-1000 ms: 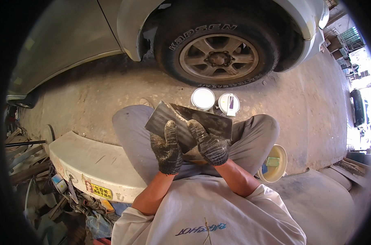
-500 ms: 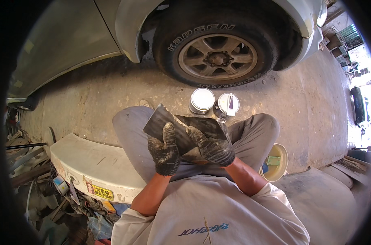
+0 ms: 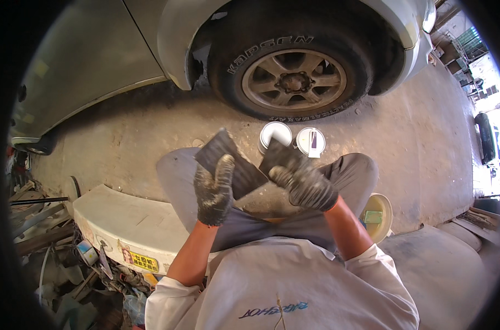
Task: The person sits on the floor and mixes a white paste with a yellow hardener on a metal mixing board using a putty knife. They scoop the white paste from a can, add the yellow hardener, and blend the two components together into a uniform mixture.
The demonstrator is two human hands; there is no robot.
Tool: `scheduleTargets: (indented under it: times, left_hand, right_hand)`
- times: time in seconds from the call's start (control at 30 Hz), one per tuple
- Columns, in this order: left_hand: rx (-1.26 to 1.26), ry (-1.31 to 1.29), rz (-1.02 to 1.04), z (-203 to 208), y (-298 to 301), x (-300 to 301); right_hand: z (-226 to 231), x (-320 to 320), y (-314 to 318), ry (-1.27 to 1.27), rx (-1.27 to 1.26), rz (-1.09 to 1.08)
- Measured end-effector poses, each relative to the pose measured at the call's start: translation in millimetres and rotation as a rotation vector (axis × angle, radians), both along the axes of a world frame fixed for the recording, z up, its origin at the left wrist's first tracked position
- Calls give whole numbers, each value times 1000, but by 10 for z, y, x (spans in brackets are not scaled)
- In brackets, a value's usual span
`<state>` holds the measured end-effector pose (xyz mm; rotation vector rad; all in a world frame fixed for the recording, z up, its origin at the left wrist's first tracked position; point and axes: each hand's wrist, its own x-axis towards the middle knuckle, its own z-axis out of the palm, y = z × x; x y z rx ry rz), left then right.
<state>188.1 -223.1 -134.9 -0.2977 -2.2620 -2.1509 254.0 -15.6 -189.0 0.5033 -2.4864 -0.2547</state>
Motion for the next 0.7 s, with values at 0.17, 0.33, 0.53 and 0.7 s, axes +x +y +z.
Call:
scheduleTargets:
  times: [0.17,0.33,0.53,0.7]
  left_hand:
    - [120,-127,94,-63,9,-121]
    - [82,-109,40,-134,86,11]
    - [-264,161,-284,-229,76,127]
    - [-700,123,-579,-350,-196,142]
  right_hand:
    - [182,37,175,-411,-900,-197]
    - [56,-16,-295,-93,-632,-249]
    - [174,-199,-327,-133,-913,-210]
    - [403,-411,-335,-413,-915,-291]
